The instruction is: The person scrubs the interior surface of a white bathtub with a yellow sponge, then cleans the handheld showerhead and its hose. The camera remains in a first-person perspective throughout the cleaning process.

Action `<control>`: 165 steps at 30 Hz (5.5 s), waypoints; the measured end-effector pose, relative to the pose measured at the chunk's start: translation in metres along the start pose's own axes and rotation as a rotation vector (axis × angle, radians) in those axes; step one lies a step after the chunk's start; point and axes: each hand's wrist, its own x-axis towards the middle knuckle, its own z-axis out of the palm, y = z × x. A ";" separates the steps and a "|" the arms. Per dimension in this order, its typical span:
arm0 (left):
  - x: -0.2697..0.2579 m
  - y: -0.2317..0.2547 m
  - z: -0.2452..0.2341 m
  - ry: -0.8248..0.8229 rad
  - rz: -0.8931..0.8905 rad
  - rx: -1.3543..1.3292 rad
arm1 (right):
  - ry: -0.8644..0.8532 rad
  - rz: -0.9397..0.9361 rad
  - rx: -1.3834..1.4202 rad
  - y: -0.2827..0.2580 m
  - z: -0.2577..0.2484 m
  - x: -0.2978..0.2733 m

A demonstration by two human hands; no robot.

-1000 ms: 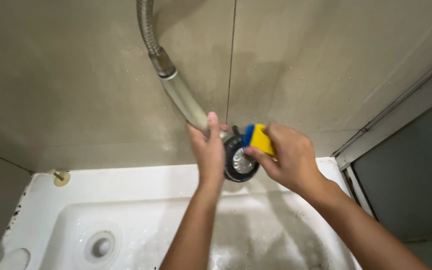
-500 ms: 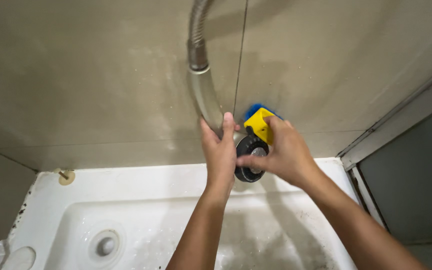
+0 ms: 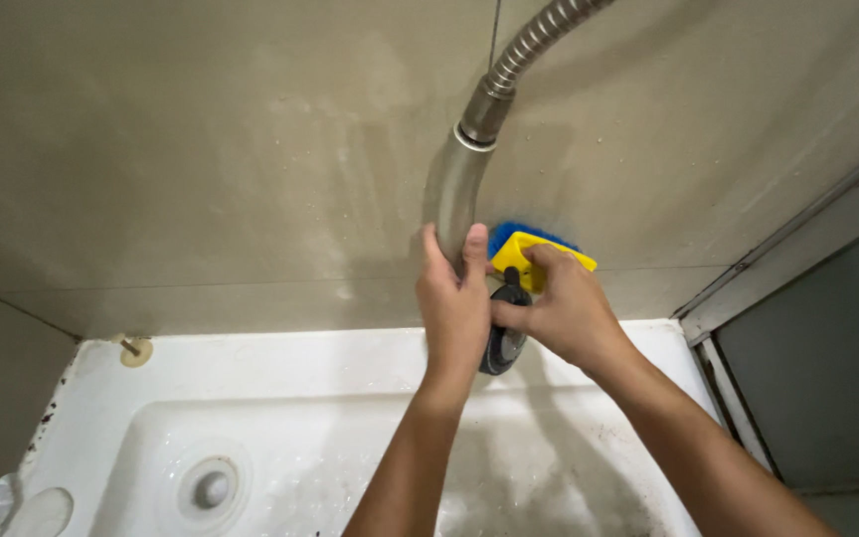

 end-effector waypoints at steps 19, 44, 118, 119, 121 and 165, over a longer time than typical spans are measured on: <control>0.001 0.013 0.006 0.126 -0.109 0.000 | 0.136 -0.349 -0.215 -0.001 0.008 -0.017; 0.018 -0.002 0.004 0.168 -0.097 -0.415 | 0.196 -0.014 0.162 0.028 -0.039 -0.016; -0.011 0.037 -0.022 -0.241 0.663 0.577 | 0.137 -0.474 -0.050 0.014 -0.067 -0.007; -0.011 0.038 -0.029 -0.264 0.738 0.755 | 0.138 -0.481 -0.063 0.015 -0.067 -0.006; -0.008 0.040 -0.034 -0.253 0.844 0.979 | 0.143 -0.496 -0.093 0.015 -0.063 -0.006; -0.003 -0.021 0.002 -0.008 1.094 1.109 | 0.562 -0.548 -0.357 -0.011 -0.070 -0.010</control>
